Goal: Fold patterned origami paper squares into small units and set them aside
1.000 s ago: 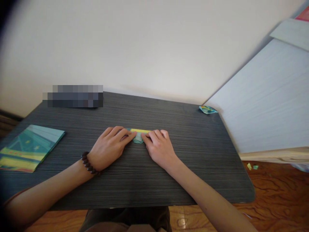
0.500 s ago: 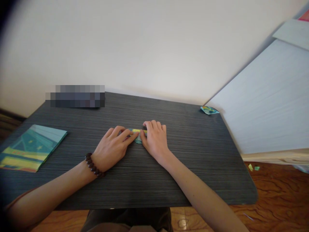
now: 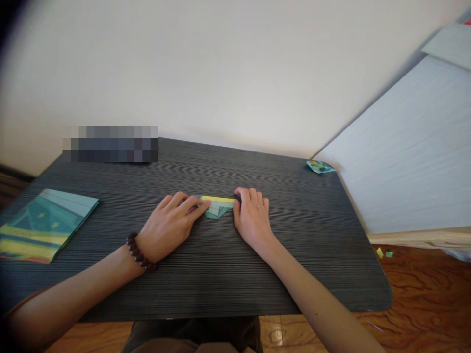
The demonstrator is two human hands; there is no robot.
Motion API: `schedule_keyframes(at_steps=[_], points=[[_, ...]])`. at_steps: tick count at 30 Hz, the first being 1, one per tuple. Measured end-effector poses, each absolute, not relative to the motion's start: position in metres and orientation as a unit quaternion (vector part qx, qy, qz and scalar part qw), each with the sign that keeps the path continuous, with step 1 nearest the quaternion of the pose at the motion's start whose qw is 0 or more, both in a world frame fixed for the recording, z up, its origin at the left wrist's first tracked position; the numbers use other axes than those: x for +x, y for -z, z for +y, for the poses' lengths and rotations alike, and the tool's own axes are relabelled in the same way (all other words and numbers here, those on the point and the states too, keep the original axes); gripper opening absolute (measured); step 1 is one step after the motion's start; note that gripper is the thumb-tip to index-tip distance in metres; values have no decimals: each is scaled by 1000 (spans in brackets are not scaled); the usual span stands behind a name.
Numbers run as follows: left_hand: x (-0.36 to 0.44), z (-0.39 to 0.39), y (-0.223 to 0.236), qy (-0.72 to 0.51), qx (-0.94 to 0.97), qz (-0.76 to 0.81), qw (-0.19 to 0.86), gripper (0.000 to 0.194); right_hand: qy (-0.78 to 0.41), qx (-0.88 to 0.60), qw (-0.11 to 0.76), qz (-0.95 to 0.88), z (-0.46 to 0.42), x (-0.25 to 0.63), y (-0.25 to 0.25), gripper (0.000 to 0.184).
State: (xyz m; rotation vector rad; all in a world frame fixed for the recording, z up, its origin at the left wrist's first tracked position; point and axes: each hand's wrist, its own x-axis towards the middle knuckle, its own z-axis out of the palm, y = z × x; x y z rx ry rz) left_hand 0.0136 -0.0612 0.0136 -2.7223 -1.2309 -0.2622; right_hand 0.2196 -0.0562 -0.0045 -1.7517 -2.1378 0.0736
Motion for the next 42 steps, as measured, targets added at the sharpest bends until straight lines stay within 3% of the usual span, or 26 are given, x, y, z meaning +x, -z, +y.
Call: schedule_keyframes(at_steps=[12,24,31,35,42], points=[[15,-60,-13,88,-910,-398,75,35,-87,-624,257,-733,-48,214,3,24],[16,-58,-14,107,-905,-409,51,31,-45,-599,183,-778,-53,212,2,25],[17,-37,-10,210,-871,-443,-38,22,-35,-610,209,-764,-48,207,3,23],[19,-20,-5,228,-839,-475,-135,15,-23,-617,194,-762,-48,203,3,26],[25,-12,-8,215,-805,-520,-186,14,-26,-625,186,-758,-49,202,4,26]])
